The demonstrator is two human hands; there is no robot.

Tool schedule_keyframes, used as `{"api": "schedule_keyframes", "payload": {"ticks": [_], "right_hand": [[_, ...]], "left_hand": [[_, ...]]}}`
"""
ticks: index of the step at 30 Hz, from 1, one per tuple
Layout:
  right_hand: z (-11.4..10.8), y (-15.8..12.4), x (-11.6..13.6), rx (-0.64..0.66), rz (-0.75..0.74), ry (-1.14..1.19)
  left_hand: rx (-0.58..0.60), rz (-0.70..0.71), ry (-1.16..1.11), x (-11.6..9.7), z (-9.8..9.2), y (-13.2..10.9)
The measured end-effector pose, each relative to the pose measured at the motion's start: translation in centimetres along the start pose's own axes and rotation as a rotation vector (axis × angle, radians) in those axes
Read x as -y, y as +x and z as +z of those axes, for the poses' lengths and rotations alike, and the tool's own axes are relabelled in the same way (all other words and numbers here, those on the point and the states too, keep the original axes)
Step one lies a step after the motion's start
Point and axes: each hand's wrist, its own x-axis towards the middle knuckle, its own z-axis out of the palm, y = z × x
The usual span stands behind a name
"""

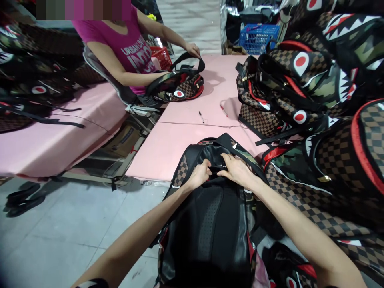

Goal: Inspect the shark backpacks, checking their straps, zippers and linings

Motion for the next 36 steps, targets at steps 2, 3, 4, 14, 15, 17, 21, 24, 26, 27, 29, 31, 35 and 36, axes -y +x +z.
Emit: {"api": "schedule_keyframes", "payload": {"ticks": [2, 3, 4, 14, 15, 17, 21, 24, 26, 27, 29, 31, 35, 36], "right_hand": [[-0.3, 1.0, -0.1, 0.051, -0.016, -0.059], [-0.3, 1.5, -0.2, 0.086, -0.037, -0.077], [-0.2, 1.9, -0.4, 0.119, -0.062, -0.09], [1.6, 5.2, 0.2, 0.276, -0.272, -0.205], [1.7, 5.4, 0.3, 0.286, -0.281, -0.218], [1.9, 5.8, 0.4, 0.303, -0.3, -0.234], [2.2, 5.9, 0.2, 0.301, -0.293, -0.226], [2.2, 5.6, -0.4, 0.276, -0.202, -0.21], [2.1, 5.4, -0.7, 0.243, -0.142, -0.188], [2.1, 5.3, -0.9, 0.227, -0.119, -0.167], [2.1, 5.2, -1.2, 0.208, -0.088, -0.121], [2.1, 5.3, -1.4, 0.211, -0.067, -0.096], [2.3, 5.4, -1.5, 0.221, -0.05, -0.082], [2.4, 5.4, -1.5, 0.22, -0.043, -0.078]], "left_hand": [[-0.001, -0.021, -0.053, 0.1, 0.0, -0.1], [-0.001, -0.032, -0.075, 0.1, 0.0, -0.1], [-0.001, -0.044, -0.095, 0.2, 0.0, -0.1], [-0.016, -0.087, -0.216, 0.1, -0.2, -0.4], [-0.017, -0.086, -0.223, 0.1, -0.2, -0.4], [-0.02, -0.086, -0.235, 0.2, -0.2, -0.3], [-0.039, -0.079, -0.258, 0.0, -0.3, -0.1], [-0.172, -0.034, -0.341, -0.5, -1.2, -1.0], [-0.235, 0.064, -0.45, -0.8, -2.2, -2.2], [-0.202, 0.144, -0.485, -0.8, -2.8, -2.9], [-0.094, 0.304, -0.457, -0.6, -3.8, -4.0], [-0.115, 0.36, -0.332, 0.0, -4.3, -4.3], [-0.218, 0.307, 0.049, 1.3, -3.5, -3.1], [-0.196, 0.298, 0.147, 1.5, -3.2, -2.7]]}}
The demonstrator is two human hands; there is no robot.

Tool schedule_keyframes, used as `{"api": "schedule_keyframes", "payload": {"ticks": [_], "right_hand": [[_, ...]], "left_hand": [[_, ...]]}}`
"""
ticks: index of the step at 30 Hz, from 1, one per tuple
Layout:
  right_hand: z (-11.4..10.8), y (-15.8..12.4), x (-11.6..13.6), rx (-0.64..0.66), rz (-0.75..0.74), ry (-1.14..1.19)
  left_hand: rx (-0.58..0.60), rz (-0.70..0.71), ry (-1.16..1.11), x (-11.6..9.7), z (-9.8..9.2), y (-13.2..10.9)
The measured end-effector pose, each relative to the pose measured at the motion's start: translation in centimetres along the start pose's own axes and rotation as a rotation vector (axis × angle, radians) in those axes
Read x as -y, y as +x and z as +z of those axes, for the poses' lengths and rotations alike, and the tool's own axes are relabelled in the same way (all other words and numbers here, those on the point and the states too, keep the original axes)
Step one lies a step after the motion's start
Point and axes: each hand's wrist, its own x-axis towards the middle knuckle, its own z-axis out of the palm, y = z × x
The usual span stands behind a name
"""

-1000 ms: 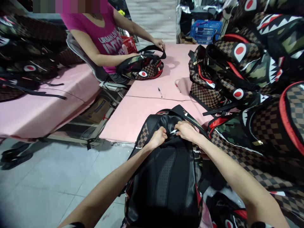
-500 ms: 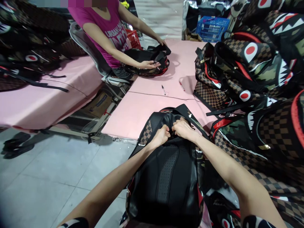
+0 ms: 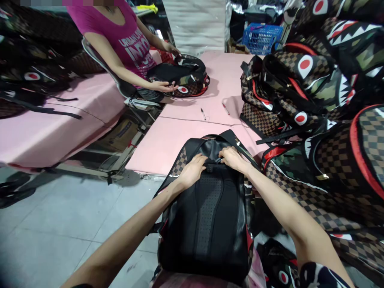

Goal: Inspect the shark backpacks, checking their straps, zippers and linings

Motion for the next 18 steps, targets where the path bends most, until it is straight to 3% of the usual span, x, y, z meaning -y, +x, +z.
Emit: {"api": "schedule_keyframes", "payload": {"ticks": [3, 5, 10, 12, 15, 18], "right_hand": [[-0.4, -0.7, 0.4, -0.011, 0.03, 0.017], [-1.5, -1.7, 1.0, -0.012, 0.04, 0.033], [-7.1, -6.9, 4.1, -0.054, 0.021, 0.144], [-9.0, -9.4, 5.6, -0.111, 0.027, 0.144], [-9.4, -12.7, 7.9, -0.099, 0.067, 0.145], [-8.1, -14.8, 9.7, -0.029, 0.075, 0.222]], "left_hand": [[0.038, -0.002, 0.191, 0.3, 0.2, 0.0], [-0.004, 0.058, 0.227, -0.1, -0.7, -0.7], [-0.4, 0.341, 0.231, -3.6, -5.0, -4.6], [-0.552, 0.458, 0.251, -5.3, -5.8, -6.8], [-0.658, 0.567, 0.232, -7.0, -5.0, -10.6], [-0.607, 0.555, 0.259, -7.7, -3.0, -14.4]]}}
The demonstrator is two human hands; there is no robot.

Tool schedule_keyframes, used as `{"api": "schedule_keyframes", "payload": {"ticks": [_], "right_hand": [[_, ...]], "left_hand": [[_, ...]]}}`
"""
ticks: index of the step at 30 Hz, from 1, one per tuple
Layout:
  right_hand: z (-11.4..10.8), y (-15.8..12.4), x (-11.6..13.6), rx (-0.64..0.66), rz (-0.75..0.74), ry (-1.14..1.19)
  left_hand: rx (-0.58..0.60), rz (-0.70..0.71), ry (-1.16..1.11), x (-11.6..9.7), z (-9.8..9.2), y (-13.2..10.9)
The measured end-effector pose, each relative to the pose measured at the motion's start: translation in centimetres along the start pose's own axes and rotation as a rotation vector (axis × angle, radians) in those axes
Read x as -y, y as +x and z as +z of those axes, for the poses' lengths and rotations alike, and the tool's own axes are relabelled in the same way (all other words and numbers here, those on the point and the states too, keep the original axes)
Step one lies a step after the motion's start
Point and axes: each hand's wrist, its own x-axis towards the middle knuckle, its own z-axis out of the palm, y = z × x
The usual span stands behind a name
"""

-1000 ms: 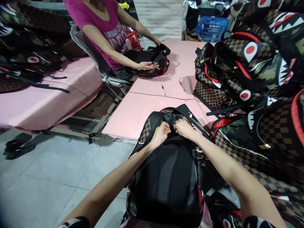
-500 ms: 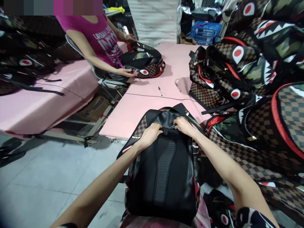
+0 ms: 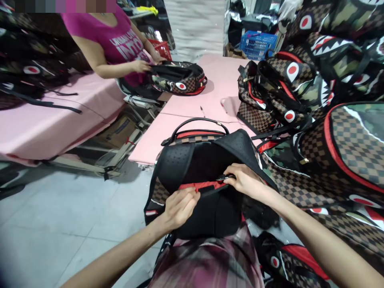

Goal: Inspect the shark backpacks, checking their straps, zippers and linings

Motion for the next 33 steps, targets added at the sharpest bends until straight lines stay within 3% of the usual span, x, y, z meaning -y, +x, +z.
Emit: {"api": "schedule_keyframes", "payload": {"ticks": [4, 8, 12, 16, 21, 26, 31, 33], "right_hand": [[1.4, -1.7, 1.4, 0.09, 0.024, 0.001], [1.9, -2.3, 2.6, 0.193, -0.028, -0.07], [2.7, -2.3, 3.9, 0.235, 0.028, -0.072], [3.3, -2.1, 5.4, 0.238, 0.049, -0.073], [4.1, -1.8, 7.0, 0.218, 0.053, -0.073], [5.0, -1.5, 6.7, 0.175, 0.129, 0.108], [5.1, -1.5, 5.5, 0.123, 0.219, 0.494], [4.6, -1.7, 5.4, 0.113, 0.197, 0.482]], "left_hand": [[0.038, 0.038, 0.051, -2.2, -0.5, -2.7], [0.001, 0.016, 0.065, -3.6, -1.0, -3.2], [-0.031, -0.023, 0.072, -4.8, -1.7, -3.8], [-0.105, -0.058, 0.056, -5.1, -2.4, -4.4], [-0.111, -0.075, 0.034, -4.8, -2.5, -4.7], [-0.105, -0.104, 0.055, -4.9, -2.1, -4.8], [-0.1, -0.093, 0.035, -5.0, -2.4, -4.7], [-0.108, -0.089, 0.024, -5.0, -2.5, -4.6]]}}
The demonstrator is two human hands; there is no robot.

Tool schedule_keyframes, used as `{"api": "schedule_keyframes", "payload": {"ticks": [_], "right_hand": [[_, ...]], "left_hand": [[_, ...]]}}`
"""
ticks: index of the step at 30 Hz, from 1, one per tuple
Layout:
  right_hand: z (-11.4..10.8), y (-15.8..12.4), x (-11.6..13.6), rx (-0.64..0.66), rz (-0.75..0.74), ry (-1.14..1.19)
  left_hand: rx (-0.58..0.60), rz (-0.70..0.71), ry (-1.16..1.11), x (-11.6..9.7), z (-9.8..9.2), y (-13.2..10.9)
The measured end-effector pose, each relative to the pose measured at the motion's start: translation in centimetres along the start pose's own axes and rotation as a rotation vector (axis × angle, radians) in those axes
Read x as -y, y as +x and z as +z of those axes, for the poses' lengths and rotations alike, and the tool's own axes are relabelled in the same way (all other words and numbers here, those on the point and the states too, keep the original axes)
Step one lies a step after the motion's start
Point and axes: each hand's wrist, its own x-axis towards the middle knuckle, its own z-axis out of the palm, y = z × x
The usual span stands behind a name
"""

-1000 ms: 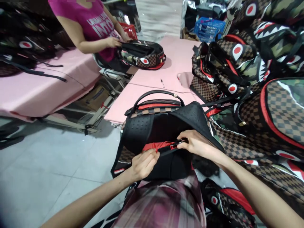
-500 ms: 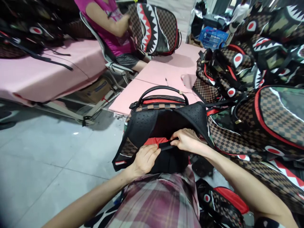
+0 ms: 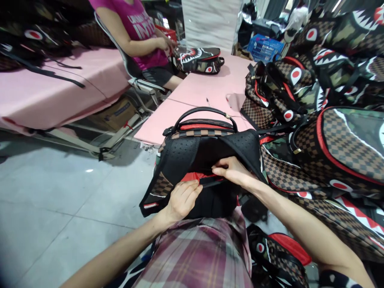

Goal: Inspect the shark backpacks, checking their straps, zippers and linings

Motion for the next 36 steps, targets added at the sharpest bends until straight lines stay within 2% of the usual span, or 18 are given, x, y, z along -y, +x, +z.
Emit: {"api": "schedule_keyframes", "payload": {"ticks": [5, 7, 10, 12, 14, 15, 17, 19, 20, 21, 24, 27, 33, 36], "right_hand": [[-0.9, -1.0, 1.1, 0.051, -0.023, -0.389], [-0.8, -1.1, 1.3, 0.051, -0.029, -0.46], [-0.5, -0.9, 1.4, 0.023, -0.01, -0.352], [-0.4, -0.8, 1.3, -0.059, 0.013, -0.186], [-0.4, -0.8, 1.0, -0.153, 0.024, -0.03], [-0.4, -0.9, 0.9, -0.182, 0.022, 0.026], [-0.3, -1.1, 0.7, -0.203, 0.008, 0.096], [-0.1, -1.4, 0.6, -0.205, 0.0, 0.132], [0.0, -1.4, 0.6, -0.208, -0.001, 0.144], [0.0, -1.5, 0.6, -0.212, 0.0, 0.155], [0.0, -1.7, 0.9, -0.207, -0.002, 0.152], [-0.2, -1.8, 1.1, -0.205, -0.024, 0.096], [0.0, -1.8, 1.3, -0.2, -0.018, -0.127], [0.3, -1.3, 1.5, -0.143, -0.036, -0.269]], "left_hand": [[-0.019, -0.014, 0.003, 0.0, 0.2, 0.0], [-0.002, -0.012, -0.013, 0.0, 0.4, 0.0], [0.012, -0.025, -0.028, -0.1, 0.0, 0.5], [0.065, -0.077, -0.04, 0.0, -0.9, 1.3], [0.209, -0.203, -0.008, 0.4, -2.0, 2.8], [0.34, -0.281, 0.028, 0.6, -2.5, 3.8], [0.672, -0.424, 0.112, 1.3, -3.3, 6.0], [0.959, -0.492, 0.138, 2.0, -3.6, 8.2], [1.037, -0.504, 0.125, 2.3, -3.6, 9.1], [1.067, -0.506, 0.105, 2.6, -3.4, 9.8], [1.029, -0.495, 0.063, 3.0, -2.6, 10.7], [1.013, -0.495, 0.037, 2.9, -2.0, 10.4], [0.951, -0.571, 0.207, 2.0, -1.7, 9.7], [0.93, -0.59, 0.219, 1.9, -1.9, 9.4]]}}
